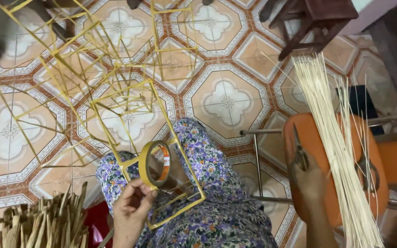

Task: Assembling and weaving a 3D frame structure using bamboo strips, white splints, and adhesive tape.

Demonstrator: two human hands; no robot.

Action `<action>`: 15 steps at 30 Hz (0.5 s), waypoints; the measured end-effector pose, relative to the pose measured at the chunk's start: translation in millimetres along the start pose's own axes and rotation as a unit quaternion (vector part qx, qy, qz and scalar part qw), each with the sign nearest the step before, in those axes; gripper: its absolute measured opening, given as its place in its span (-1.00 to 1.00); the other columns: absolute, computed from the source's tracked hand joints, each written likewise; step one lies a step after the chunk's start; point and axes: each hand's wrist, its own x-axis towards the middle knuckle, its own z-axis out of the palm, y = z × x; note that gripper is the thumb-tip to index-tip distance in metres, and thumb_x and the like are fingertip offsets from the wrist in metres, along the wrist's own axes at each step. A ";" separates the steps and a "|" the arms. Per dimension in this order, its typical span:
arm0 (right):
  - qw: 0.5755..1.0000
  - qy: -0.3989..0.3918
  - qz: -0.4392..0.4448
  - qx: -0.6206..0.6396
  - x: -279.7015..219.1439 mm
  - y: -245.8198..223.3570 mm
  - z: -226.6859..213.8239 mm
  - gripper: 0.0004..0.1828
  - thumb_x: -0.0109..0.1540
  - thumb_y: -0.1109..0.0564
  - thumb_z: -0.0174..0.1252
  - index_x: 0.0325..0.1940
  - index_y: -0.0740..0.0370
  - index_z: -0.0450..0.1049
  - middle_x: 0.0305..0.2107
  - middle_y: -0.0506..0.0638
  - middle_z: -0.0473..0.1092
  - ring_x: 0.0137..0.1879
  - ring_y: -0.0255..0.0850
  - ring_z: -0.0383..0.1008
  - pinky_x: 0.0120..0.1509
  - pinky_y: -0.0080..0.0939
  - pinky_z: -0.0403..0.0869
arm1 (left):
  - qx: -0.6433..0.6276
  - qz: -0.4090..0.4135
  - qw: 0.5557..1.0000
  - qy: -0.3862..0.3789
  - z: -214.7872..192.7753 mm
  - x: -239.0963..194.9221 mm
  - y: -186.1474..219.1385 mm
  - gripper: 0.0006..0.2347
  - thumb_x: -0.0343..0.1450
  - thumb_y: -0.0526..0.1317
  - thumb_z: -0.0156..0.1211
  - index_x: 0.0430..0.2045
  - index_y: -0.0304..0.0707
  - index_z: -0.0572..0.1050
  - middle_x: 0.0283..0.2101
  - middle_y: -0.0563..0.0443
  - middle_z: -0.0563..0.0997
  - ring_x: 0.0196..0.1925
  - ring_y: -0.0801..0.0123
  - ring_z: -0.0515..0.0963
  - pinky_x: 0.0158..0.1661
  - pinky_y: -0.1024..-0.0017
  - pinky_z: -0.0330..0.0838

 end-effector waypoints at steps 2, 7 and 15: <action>0.995 0.008 0.038 -0.092 8.3 32.3 -14.9 -0.41 0.23 -0.05 0.21 0.38 -0.04 0.43 -0.09 0.22 0.55 0.01 0.13 0.58 0.11 0.08 0.49 | -0.001 -0.013 1.000 -0.007 6.0 1.5 -0.5 -0.73 0.36 -0.51 0.25 -0.06 -0.41 0.52 -0.25 0.15 0.54 -0.21 0.61 0.53 -0.19 0.65 0.42; 0.985 0.033 -0.029 -0.167 17.5 109.3 -16.4 -0.26 0.19 -0.08 0.26 0.47 -0.01 0.36 0.01 0.32 0.49 0.09 0.23 0.52 0.19 0.17 0.47 | 0.015 -0.086 0.996 -0.001 20.1 2.8 -2.3 -0.74 0.36 -0.52 0.27 -0.07 -0.41 0.54 -0.29 0.12 0.56 -0.28 0.58 0.52 -0.30 0.63 0.39; 0.943 -0.014 0.007 -0.331 17.5 67.9 -44.6 -0.33 0.23 -0.14 0.33 0.38 0.06 0.39 0.03 0.40 0.39 0.14 0.36 0.43 0.17 0.24 0.45 | 0.117 0.061 0.986 -0.101 42.3 1.5 27.8 -0.70 0.32 -0.49 0.34 -0.06 -0.36 0.59 -0.32 0.12 0.53 -0.25 0.53 0.52 -0.19 0.59 0.45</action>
